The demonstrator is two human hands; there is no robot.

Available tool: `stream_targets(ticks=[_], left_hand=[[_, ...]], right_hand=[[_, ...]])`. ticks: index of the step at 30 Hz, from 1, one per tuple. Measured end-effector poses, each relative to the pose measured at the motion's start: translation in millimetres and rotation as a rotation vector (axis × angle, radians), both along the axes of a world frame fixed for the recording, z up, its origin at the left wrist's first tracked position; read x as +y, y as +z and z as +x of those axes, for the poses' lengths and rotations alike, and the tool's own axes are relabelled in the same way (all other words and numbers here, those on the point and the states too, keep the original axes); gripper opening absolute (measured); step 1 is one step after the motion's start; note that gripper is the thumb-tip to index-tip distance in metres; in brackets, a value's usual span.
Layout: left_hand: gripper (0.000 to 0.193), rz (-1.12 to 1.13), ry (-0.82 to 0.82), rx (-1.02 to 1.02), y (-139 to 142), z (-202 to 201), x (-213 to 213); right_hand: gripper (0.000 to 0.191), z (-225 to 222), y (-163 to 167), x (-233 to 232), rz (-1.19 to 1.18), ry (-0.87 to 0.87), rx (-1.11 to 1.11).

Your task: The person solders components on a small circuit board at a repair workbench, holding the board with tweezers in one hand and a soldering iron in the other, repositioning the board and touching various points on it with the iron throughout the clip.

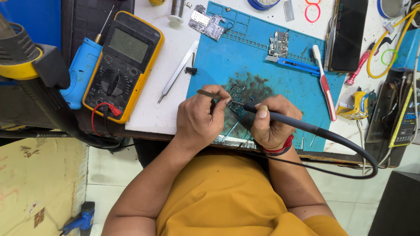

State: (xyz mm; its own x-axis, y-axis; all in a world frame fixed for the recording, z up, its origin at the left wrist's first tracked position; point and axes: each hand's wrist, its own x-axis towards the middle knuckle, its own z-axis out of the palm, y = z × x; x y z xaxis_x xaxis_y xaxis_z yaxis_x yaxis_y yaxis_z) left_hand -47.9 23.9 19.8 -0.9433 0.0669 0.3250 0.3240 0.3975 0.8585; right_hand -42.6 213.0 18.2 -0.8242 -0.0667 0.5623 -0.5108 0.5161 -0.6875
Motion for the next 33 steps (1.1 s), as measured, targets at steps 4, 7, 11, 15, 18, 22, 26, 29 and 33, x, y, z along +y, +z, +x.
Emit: stream_targets(ticks=[4,7,11,15,18,22,26,29,33], left_hand=[[0.017,0.011,0.000,0.002,1,0,0],[0.017,0.004,0.002,0.010,1,0,0],[0.017,0.003,0.004,-0.001,1,0,0],[0.016,0.004,0.003,0.000,1,0,0],[0.017,0.002,0.002,0.003,0,0,0],[0.015,-0.004,0.005,-0.027,-1,1,-1],[0.012,0.144,0.036,-0.104,-3,3,-2],[0.011,0.183,0.039,-0.131,-4,4,-4],[0.010,0.144,0.036,-0.142,-3,4,-5]], right_hand=[[0.016,0,0,-1,0.008,-0.013,-0.019],[0.016,1,1,-1,0.007,-0.011,-0.017],[0.017,0,2,-2,0.004,-0.007,-0.022],[0.017,1,1,-1,0.012,-0.008,-0.022],[0.016,3,-3,1,0.015,-0.016,-0.021],[0.016,5,-13,5,-0.180,0.003,0.046],[0.018,9,-19,10,-0.193,-0.024,0.062],[0.019,15,-20,13,-0.215,-0.052,0.023],[0.016,25,-14,16,-0.147,-0.056,-0.036]])
